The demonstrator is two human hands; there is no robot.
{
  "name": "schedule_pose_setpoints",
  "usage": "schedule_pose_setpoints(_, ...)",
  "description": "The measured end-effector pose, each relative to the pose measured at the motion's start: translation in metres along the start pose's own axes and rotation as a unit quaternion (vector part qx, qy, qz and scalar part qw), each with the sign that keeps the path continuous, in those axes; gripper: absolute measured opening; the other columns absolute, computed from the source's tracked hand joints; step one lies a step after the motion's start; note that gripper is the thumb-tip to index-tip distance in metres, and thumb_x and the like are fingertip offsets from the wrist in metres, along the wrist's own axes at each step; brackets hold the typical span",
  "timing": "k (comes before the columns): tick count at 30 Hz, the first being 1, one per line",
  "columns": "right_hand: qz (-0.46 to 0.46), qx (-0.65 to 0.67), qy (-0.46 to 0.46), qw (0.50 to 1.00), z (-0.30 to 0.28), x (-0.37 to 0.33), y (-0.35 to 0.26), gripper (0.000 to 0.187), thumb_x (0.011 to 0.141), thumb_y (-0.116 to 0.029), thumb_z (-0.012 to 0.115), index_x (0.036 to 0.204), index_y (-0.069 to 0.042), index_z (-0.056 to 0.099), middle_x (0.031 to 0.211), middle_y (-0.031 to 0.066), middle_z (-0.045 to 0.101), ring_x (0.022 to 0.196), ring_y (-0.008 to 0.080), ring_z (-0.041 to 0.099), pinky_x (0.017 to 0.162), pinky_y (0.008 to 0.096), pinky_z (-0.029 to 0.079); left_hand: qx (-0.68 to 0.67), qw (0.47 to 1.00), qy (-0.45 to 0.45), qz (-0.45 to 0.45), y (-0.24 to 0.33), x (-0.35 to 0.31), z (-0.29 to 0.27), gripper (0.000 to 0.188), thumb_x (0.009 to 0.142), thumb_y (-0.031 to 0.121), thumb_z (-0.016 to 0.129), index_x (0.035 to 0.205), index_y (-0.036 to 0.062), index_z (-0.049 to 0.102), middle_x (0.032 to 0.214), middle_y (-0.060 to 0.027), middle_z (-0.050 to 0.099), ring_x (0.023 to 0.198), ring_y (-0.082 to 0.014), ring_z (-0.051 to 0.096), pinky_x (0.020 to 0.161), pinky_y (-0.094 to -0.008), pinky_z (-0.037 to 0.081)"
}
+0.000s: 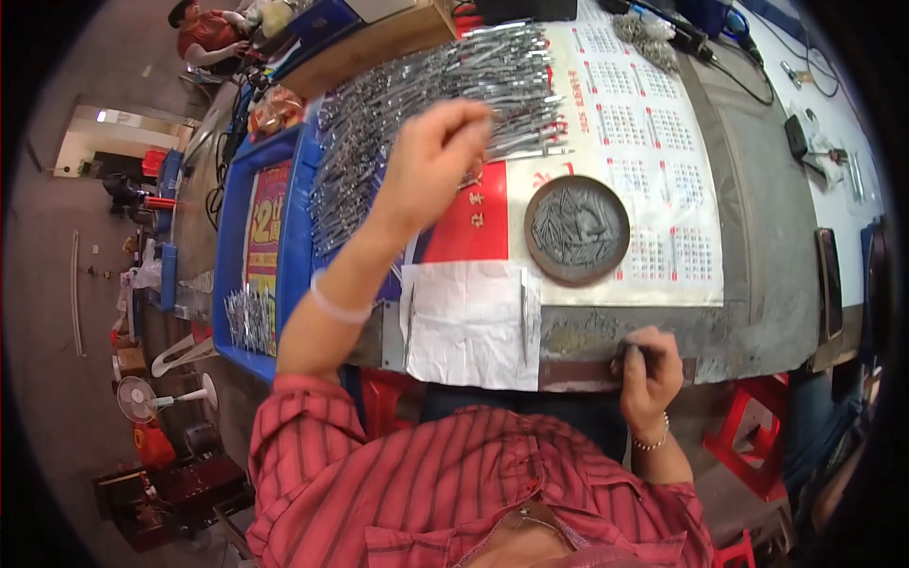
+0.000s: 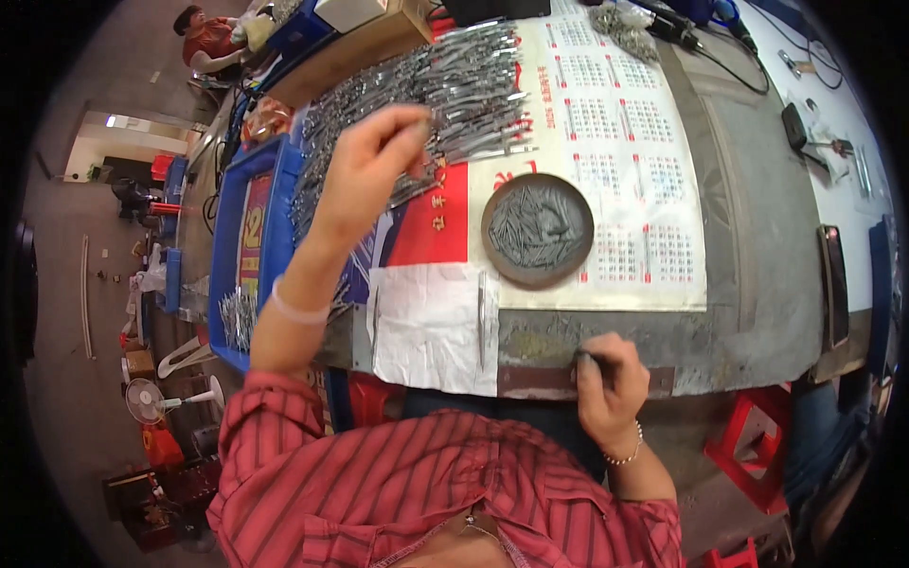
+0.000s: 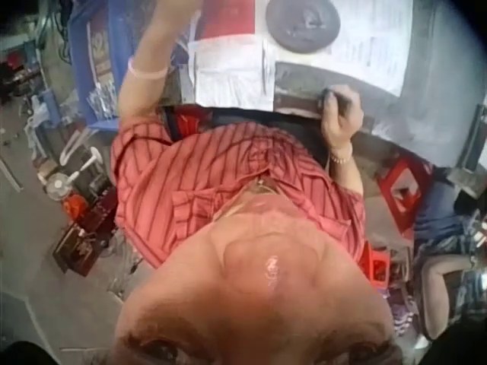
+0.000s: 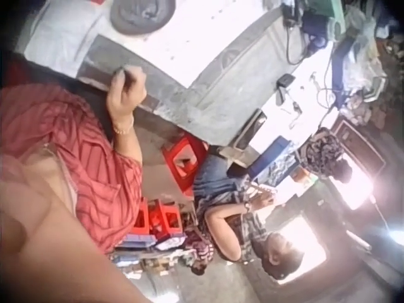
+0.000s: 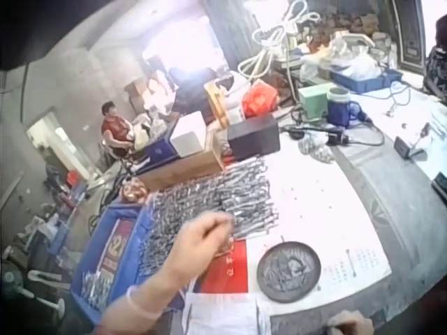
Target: Manually assembling or sorting small metal pins and tweezers at a workbench.
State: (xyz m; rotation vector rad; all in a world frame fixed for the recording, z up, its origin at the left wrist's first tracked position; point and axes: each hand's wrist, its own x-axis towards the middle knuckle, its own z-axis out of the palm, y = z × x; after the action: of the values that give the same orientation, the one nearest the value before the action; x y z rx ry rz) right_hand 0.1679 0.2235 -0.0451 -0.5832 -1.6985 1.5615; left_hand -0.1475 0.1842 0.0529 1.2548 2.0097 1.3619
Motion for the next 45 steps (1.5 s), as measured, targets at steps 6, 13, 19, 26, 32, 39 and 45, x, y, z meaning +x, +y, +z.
schedule_pose_setpoints(6, -0.066, -0.051, -0.032, 0.996, 0.001, 0.008, 0.000, 0.012, 0.079, 0.005, 0.059, 0.088, 0.000, 0.053, 0.073, 0.0117, 0.058, 0.059, 0.0220, 0.056, 0.054, 0.0285, 0.044, 0.288, 0.932, 0.040, 0.216, -0.086, 0.137, -0.002, 0.016, 0.081, 0.010, 0.063, 0.095, 0.0042, 0.068, 0.090, -0.0131, 0.066, 0.084, -0.0286, 0.064, 0.076, -0.0334, 0.049)
schedule_pose_setpoints(13, -0.080, -0.065, -0.040, 0.994, 0.000, 0.010, -0.002, 0.012, 0.078, 0.004, 0.059, 0.087, 0.000, 0.053, 0.073, 0.0117, 0.059, 0.059, 0.0230, 0.057, 0.054, 0.0290, 0.045, 0.322, 0.920, 0.007, 0.223, -0.095, 0.170, 0.012, 0.017, 0.081, 0.015, 0.065, 0.094, 0.0056, 0.070, 0.090, -0.0125, 0.067, 0.085, -0.0276, 0.064, 0.077, -0.0330, 0.050)
schedule_pose_setpoints(19, -0.033, -0.042, -0.023, 0.998, 0.003, 0.005, 0.005, 0.008, 0.081, 0.003, 0.057, 0.089, 0.002, 0.054, 0.077, 0.0128, 0.059, 0.062, 0.0197, 0.056, 0.057, 0.0279, 0.044, 0.270, 0.931, 0.087, 0.229, -0.059, 0.098, -0.040, 0.016, 0.084, 0.009, 0.061, 0.097, 0.0026, 0.067, 0.088, -0.0099, 0.066, 0.079, -0.0195, 0.063, 0.070, -0.0273, 0.048)
schedule_pose_setpoints(26, 0.001, -0.007, 0.029, 1.000, 0.010, -0.003, -0.003, 0.004, 0.090, 0.000, 0.052, 0.094, 0.002, 0.052, 0.084, 0.0080, 0.054, 0.061, 0.0095, 0.048, 0.054, 0.0212, 0.040, 0.210, 0.969, 0.118, 0.050, -0.015, -0.080, -0.095, 0.016, 0.088, 0.006, 0.059, 0.101, -0.0008, 0.065, 0.089, -0.0037, 0.064, 0.080, -0.0080, 0.057, 0.070, -0.0215, 0.045)
schedule_pose_setpoints(32, 0.013, -0.043, 0.028, 0.999, 0.019, -0.001, 0.003, 0.005, 0.093, -0.004, 0.052, 0.096, 0.001, 0.053, 0.086, 0.0044, 0.053, 0.062, 0.0066, 0.046, 0.056, 0.0193, 0.039, 0.164, 0.952, 0.220, -0.133, -0.046, -0.216, -0.123, 0.016, 0.088, 0.007, 0.058, 0.100, -0.0031, 0.064, 0.092, -0.0080, 0.066, 0.083, -0.0122, 0.062, 0.075, -0.0239, 0.048)
schedule_pose_setpoints(39, -0.044, -0.122, 0.053, 0.990, 0.018, -0.007, 0.007, 0.007, 0.095, -0.008, 0.052, 0.095, -0.001, 0.054, 0.073, 0.0009, 0.052, 0.060, 0.0060, 0.046, 0.055, 0.0195, 0.038, 0.206, 0.947, 0.221, -0.113, -0.058, -0.243, -0.121, 0.015, 0.084, 0.005, 0.058, 0.096, -0.0009, 0.065, 0.089, -0.0139, 0.064, 0.075, -0.0244, 0.063, 0.067, -0.0304, 0.048)
schedule_pose_setpoints(45, -0.045, -0.142, 0.049, 0.988, 0.025, -0.006, 0.009, 0.007, 0.095, -0.007, 0.052, 0.093, -0.001, 0.054, 0.075, 0.0014, 0.051, 0.060, 0.0059, 0.045, 0.054, 0.0195, 0.038, 0.264, 0.944, 0.187, -0.061, -0.080, -0.222, -0.121, 0.017, 0.084, 0.006, 0.057, 0.098, -0.0012, 0.064, 0.091, -0.0148, 0.064, 0.083, -0.0276, 0.063, 0.073, -0.0313, 0.048)
